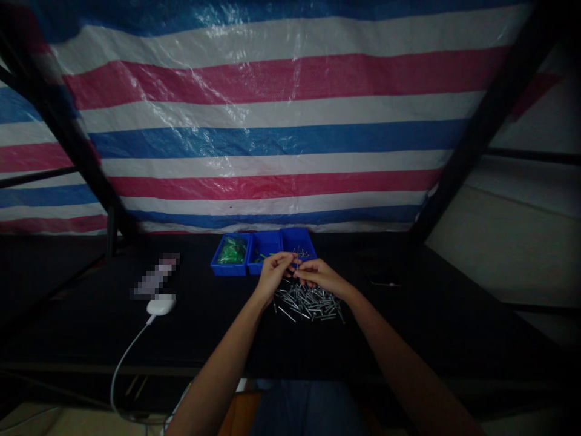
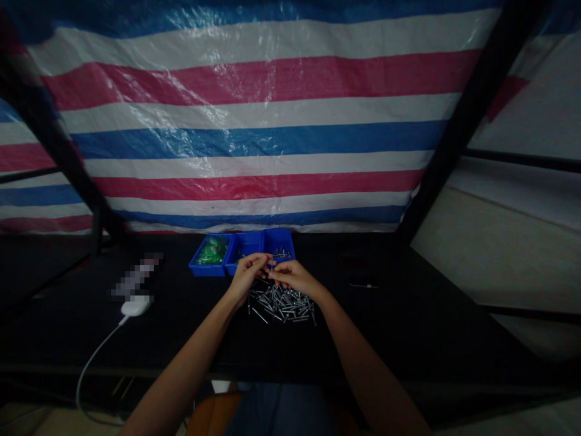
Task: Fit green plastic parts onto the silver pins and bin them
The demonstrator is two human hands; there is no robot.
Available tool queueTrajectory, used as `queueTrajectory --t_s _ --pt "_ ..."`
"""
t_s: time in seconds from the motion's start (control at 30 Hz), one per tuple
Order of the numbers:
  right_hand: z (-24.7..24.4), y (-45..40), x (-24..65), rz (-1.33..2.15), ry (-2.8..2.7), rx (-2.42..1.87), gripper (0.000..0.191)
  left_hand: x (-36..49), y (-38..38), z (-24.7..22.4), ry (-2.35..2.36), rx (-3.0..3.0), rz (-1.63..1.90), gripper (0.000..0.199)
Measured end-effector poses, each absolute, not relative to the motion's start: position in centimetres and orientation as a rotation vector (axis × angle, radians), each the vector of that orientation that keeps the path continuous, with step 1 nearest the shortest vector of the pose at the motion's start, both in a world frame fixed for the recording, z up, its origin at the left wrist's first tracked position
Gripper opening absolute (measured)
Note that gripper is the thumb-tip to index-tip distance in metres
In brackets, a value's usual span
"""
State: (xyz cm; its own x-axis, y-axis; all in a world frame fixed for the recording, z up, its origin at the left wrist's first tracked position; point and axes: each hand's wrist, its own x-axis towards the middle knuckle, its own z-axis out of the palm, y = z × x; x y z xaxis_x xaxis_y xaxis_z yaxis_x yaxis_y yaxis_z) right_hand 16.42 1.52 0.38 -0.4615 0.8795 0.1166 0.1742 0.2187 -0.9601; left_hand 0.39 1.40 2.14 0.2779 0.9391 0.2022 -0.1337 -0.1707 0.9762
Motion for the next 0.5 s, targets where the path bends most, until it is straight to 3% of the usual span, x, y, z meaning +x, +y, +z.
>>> queueTrajectory --t_s 0.5 --pt "0.4 1.49 16.36 1.263 -1.746 -0.999 0.033 0.61 1.18 2.06 0.849 1.449 1.2 0.028"
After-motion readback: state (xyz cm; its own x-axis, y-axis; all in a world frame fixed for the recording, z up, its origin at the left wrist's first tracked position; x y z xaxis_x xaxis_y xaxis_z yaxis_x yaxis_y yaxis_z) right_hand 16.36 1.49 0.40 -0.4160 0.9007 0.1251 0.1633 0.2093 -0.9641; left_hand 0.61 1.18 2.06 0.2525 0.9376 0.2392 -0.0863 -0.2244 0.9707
